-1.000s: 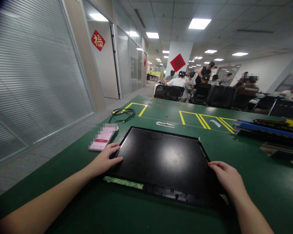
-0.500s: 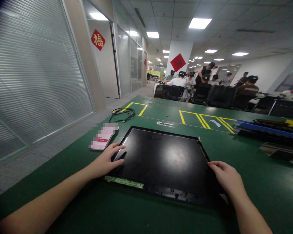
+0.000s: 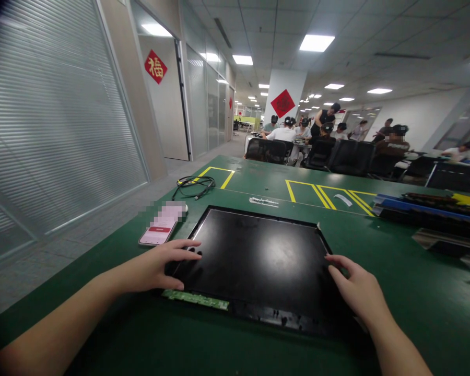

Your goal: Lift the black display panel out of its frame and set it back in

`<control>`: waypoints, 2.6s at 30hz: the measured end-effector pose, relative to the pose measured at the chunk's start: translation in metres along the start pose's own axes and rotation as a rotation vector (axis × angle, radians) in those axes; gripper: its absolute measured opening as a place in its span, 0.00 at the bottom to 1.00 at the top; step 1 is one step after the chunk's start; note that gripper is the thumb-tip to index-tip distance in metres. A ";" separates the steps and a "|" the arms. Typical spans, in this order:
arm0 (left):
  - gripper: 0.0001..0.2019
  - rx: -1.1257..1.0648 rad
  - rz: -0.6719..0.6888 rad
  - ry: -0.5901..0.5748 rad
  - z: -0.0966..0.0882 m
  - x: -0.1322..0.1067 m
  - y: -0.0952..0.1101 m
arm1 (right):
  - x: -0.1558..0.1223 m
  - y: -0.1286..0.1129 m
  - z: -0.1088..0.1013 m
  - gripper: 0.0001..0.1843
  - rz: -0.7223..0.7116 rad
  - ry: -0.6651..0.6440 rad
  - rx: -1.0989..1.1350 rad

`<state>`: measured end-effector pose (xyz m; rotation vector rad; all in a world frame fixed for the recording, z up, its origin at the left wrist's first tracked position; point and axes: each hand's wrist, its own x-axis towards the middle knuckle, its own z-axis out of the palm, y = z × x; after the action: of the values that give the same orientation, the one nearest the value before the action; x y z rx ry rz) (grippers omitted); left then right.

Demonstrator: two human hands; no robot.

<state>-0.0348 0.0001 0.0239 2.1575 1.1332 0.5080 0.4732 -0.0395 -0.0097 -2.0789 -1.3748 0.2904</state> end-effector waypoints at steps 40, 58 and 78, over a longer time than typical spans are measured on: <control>0.19 0.094 0.250 -0.114 0.006 0.003 -0.005 | 0.003 0.008 0.007 0.24 -0.130 -0.095 -0.045; 0.29 0.322 -0.146 0.174 0.020 0.012 -0.023 | 0.017 0.021 -0.009 0.28 0.107 -0.074 -0.131; 0.18 0.021 -0.162 0.328 0.018 0.022 -0.015 | 0.023 0.030 0.001 0.26 0.087 -0.089 -0.182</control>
<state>-0.0207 0.0181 0.0012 2.0254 1.4808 0.7988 0.5054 -0.0265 -0.0256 -2.3051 -1.4102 0.3073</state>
